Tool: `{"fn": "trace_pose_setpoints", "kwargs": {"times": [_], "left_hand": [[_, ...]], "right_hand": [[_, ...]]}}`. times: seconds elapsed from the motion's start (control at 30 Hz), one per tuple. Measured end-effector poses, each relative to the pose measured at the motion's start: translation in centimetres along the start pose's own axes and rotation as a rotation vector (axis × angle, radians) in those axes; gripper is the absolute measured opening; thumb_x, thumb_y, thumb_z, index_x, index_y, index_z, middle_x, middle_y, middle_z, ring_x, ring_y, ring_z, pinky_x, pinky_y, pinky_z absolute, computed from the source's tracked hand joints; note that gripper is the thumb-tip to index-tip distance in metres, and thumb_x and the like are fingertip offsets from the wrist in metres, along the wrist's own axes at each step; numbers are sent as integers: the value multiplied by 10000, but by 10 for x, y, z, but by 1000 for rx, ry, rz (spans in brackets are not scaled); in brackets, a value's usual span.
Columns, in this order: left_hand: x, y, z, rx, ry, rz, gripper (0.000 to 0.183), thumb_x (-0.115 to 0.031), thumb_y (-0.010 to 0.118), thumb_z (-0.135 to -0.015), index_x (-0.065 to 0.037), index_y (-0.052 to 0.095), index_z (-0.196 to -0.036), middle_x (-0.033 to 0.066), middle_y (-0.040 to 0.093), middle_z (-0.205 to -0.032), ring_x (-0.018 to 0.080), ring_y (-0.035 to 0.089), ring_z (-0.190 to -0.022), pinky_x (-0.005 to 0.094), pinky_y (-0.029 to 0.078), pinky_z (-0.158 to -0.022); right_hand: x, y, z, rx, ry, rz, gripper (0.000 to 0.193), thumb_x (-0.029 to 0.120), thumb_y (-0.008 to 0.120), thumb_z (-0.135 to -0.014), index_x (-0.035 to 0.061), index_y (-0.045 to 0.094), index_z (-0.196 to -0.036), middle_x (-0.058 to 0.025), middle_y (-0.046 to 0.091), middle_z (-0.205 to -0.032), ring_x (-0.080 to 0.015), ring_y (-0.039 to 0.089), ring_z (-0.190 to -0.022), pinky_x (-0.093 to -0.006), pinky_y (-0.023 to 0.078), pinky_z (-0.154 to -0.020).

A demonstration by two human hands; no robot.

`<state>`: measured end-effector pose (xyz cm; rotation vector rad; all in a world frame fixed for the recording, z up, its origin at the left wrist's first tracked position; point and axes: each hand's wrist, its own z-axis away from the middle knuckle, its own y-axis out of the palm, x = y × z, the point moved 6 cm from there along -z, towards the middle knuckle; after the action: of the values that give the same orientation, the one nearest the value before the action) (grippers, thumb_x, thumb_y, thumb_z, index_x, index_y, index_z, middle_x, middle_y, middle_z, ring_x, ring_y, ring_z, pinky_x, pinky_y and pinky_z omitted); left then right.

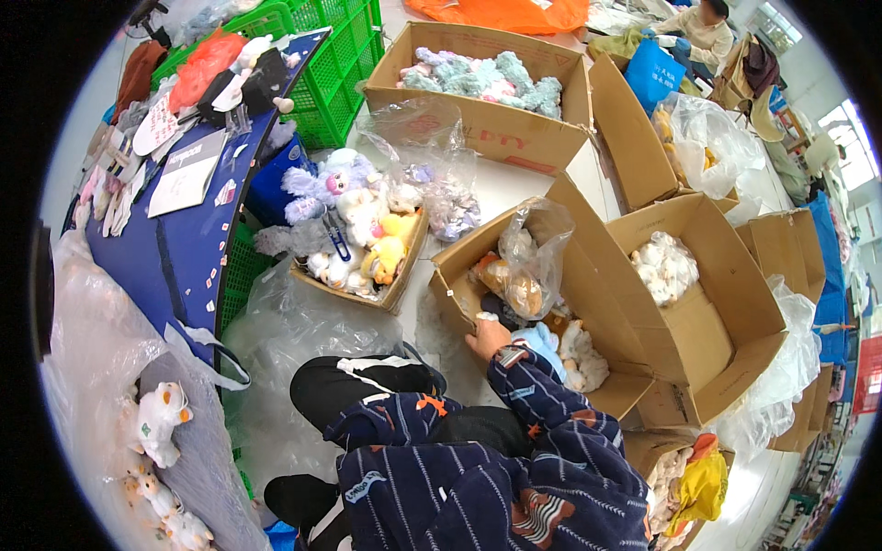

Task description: The person trims loose threads and strings from small white plush toys using scissors. They pick up each toy, cut the excess material, and place the finished items into a cardboard box.

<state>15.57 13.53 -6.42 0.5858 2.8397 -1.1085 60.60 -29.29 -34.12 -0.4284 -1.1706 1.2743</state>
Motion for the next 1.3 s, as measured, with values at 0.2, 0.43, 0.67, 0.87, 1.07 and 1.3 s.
{"fn": "trace_pose_setpoints", "kwargs": {"times": [0.2,0.43,0.67,0.87,1.07,1.3], "left_hand": [[-1,2,-4,4,18,29,521,-286,601,-836,76,450,-1178,240,494,-1160,367,473,-1066,440,361,-959],[-29,14,-8,17,58,95,526,-289,607,-833,73,451,-1182,235,494,-1167,362,473,-1073,436,359,-963],[-49,26,-3,21,71,140,531,-291,612,-831,70,453,-1187,231,494,-1175,357,472,-1080,433,357,-967],[-62,33,-6,24,74,184,536,-293,616,-829,68,454,-1190,227,495,-1181,353,472,-1086,430,355,-970],[-40,9,1,-3,39,87,540,-294,621,-826,65,455,-1194,223,495,-1187,349,471,-1092,427,354,-973],[-44,21,-9,5,79,120,546,-297,626,-824,62,456,-1198,219,495,-1195,344,470,-1099,424,352,-977]], "right_hand": [[-6,76,55,125,-328,-26,211,252,619,-677,43,623,-656,-191,592,-644,-371,595,-618,-455,477,-560],[53,-7,84,171,-409,16,362,418,554,-835,74,658,-878,-176,626,-752,-351,614,-695,-424,498,-614],[-62,-281,102,-795,-94,-242,160,177,618,-811,37,661,-876,-154,659,-802,-242,649,-709,-311,510,-638],[-286,-256,79,-377,547,214,551,467,714,-638,-14,665,-903,-188,660,-845,-316,636,-821,-384,498,-750],[-141,-321,57,-858,552,1305,282,329,566,-672,166,510,-448,-32,531,-464,-196,544,-457,-410,408,-443],[-285,-180,90,-163,698,362,261,224,648,-704,90,655,-928,-174,637,-971,-325,606,-952,-419,497,-806]]}}
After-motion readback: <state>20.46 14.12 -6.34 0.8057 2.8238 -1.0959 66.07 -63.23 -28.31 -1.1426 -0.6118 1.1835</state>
